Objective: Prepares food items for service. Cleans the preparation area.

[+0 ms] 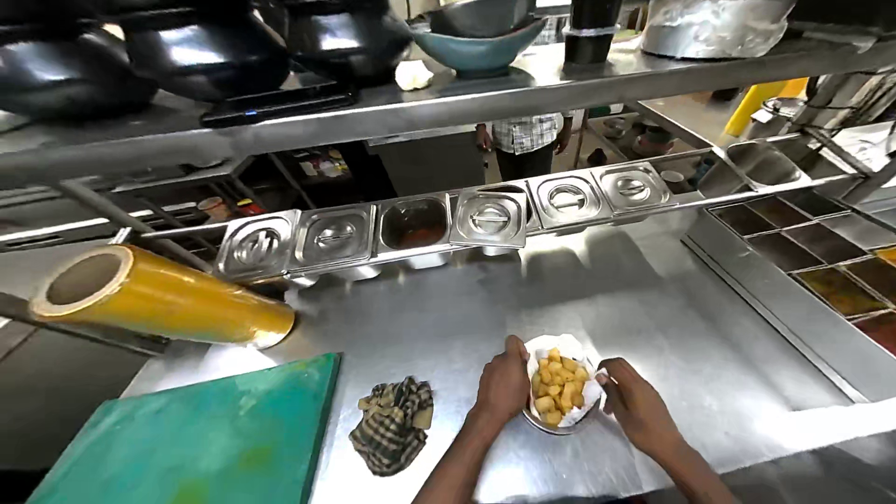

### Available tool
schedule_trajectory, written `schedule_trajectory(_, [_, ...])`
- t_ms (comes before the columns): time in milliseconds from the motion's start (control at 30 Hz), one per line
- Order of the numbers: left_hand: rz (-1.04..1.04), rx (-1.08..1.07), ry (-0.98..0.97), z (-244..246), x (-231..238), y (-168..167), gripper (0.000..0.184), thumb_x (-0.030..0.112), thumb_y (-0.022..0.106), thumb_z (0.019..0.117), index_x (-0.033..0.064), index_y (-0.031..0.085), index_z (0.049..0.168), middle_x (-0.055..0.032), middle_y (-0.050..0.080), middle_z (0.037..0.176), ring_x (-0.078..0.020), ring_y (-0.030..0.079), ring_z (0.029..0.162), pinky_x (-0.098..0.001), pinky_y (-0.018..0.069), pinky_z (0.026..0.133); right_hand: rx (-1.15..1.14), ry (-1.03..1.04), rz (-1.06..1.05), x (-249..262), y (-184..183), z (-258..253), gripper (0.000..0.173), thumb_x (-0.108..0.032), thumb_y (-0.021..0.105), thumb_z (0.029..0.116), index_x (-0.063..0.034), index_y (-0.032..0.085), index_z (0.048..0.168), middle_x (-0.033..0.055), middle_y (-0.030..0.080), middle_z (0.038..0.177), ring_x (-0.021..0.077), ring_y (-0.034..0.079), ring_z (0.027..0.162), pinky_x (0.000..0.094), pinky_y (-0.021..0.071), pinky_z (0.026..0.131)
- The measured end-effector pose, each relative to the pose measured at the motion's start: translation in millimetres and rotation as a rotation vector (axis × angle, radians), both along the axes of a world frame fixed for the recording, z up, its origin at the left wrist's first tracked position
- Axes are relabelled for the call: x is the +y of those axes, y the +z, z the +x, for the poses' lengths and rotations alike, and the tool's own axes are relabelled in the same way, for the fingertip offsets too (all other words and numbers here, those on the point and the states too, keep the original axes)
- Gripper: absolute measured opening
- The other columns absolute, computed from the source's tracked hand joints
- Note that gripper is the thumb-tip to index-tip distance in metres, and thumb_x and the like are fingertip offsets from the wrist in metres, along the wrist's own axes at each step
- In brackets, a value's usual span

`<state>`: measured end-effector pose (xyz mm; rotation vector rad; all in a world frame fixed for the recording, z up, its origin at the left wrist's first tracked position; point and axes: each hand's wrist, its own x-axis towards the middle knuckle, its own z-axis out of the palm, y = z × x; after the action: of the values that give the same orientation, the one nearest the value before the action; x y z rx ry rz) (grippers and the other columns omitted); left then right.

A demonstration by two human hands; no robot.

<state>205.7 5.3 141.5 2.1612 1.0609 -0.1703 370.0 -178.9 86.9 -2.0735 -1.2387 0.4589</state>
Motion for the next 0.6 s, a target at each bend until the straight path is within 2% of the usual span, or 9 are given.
schedule_trajectory(33, [-0.079, -0.096, 0.067, -2.2, 0.5, -6.6, 0.033, 0.025, 0.039, 0.1105, 0.0040, 0.050, 0.134, -0.0190, 0.069, 0.108, -0.0336, 0.070, 0.100, -0.0528, 0.0550, 0.090, 0.066, -0.008, 0.021, -1.9, -1.5, 4.9, 0.031, -0.023, 0.045, 0.1074, -0.0016, 0.065, 0.119, 0.0145, 0.066, 0.113, 0.0222, 0.069, 0.076, 0.0424, 0.0613, 0.071])
schedule_trajectory(67, [-0.154, -0.192, 0.140, -4.0, 0.0, -13.2, 0.032, 0.023, 0.040, 0.1105, 0.0026, 0.049, 0.134, -0.0175, 0.069, 0.104, -0.0294, 0.071, 0.090, -0.0488, 0.0583, 0.084, 0.138, -0.024, 0.046, -2.5, -3.0, 8.3, 0.032, -0.023, 0.044, 0.1078, -0.0015, 0.064, 0.120, 0.0133, 0.066, 0.110, 0.0204, 0.068, 0.073, 0.0402, 0.0609, 0.068])
schedule_trajectory(133, [-0.316, -0.350, 0.276, -4.1, -6.6, -17.9, 0.029, 0.019, 0.039, 0.1112, 0.0039, 0.045, 0.135, -0.0131, 0.068, 0.098, -0.0209, 0.072, 0.073, -0.0388, 0.0633, 0.068, 0.282, -0.082, 0.102, -2.1, -3.7, 13.8, 0.031, -0.024, 0.042, 0.1080, -0.0034, 0.062, 0.119, 0.0083, 0.069, 0.094, 0.0170, 0.067, 0.065, 0.0360, 0.0583, 0.058])
schedule_trajectory(200, [-0.435, -0.447, 0.354, -0.9, -12.6, -13.1, 0.029, 0.016, 0.038, 0.1114, 0.0044, 0.046, 0.136, -0.0136, 0.068, 0.100, -0.0199, 0.073, 0.070, -0.0363, 0.0642, 0.066, 0.429, -0.128, 0.123, -2.5, 1.8, 22.0, 0.029, -0.024, 0.040, 0.1092, -0.0046, 0.059, 0.118, 0.0070, 0.070, 0.089, 0.0175, 0.069, 0.064, 0.0352, 0.0598, 0.057])
schedule_trajectory(300, [-0.550, -0.546, 0.384, 6.7, -18.9, 1.6, 0.026, 0.013, 0.039, 0.1113, 0.0011, 0.053, 0.130, -0.0150, 0.068, 0.104, -0.0205, 0.073, 0.071, -0.0354, 0.0650, 0.067, 0.627, -0.178, 0.206, -5.2, 13.0, 37.4, 0.027, -0.022, 0.039, 0.1098, -0.0023, 0.057, 0.112, 0.0105, 0.070, 0.083, 0.0211, 0.070, 0.061, 0.0372, 0.0618, 0.057])
schedule_trajectory(400, [-0.593, -0.605, 0.319, 33.6, -25.0, 20.2, 0.025, 0.013, 0.039, 0.1114, -0.0004, 0.054, 0.126, -0.0143, 0.068, 0.102, -0.0196, 0.073, 0.072, -0.0345, 0.0650, 0.069, 0.694, -0.221, 0.298, -13.9, 30.5, 64.3, 0.026, -0.021, 0.039, 0.1098, -0.0020, 0.057, 0.108, 0.0115, 0.068, 0.076, 0.0215, 0.068, 0.058, 0.0368, 0.0611, 0.056])
schedule_trajectory(500, [-0.575, -0.596, 0.168, 78.1, -31.2, 24.3, 0.026, 0.014, 0.038, 0.1116, 0.0000, 0.054, 0.127, -0.0140, 0.069, 0.098, -0.0192, 0.073, 0.072, -0.0351, 0.0650, 0.071, 0.694, -0.304, 0.335, -32.3, 40.2, 96.1, 0.023, -0.017, 0.039, 0.1103, -0.0019, 0.056, 0.107, 0.0122, 0.067, 0.078, 0.0210, 0.067, 0.058, 0.0360, 0.0607, 0.056])
schedule_trajectory(567, [-0.432, -0.471, 0.009, 115.2, -31.8, 14.6, 0.029, 0.015, 0.037, 0.1119, 0.0009, 0.055, 0.130, -0.0137, 0.069, 0.099, -0.0188, 0.073, 0.074, -0.0360, 0.0637, 0.073, 0.675, -0.407, 0.313, -45.9, 30.4, 117.3, 0.023, -0.016, 0.040, 0.1110, -0.0013, 0.056, 0.107, 0.0123, 0.067, 0.080, 0.0205, 0.067, 0.058, 0.0353, 0.0603, 0.055])
schedule_trajectory(600, [-0.291, -0.347, -0.099, 133.3, -29.9, 6.9, 0.030, 0.016, 0.038, 0.1116, 0.0032, 0.056, 0.131, -0.0143, 0.069, 0.103, -0.0207, 0.073, 0.080, -0.0391, 0.0622, 0.077, 0.637, -0.460, 0.269, -52.6, 18.6, 126.8, 0.022, -0.017, 0.041, 0.1111, -0.0008, 0.057, 0.108, 0.0124, 0.067, 0.082, 0.0203, 0.067, 0.060, 0.0353, 0.0602, 0.056])
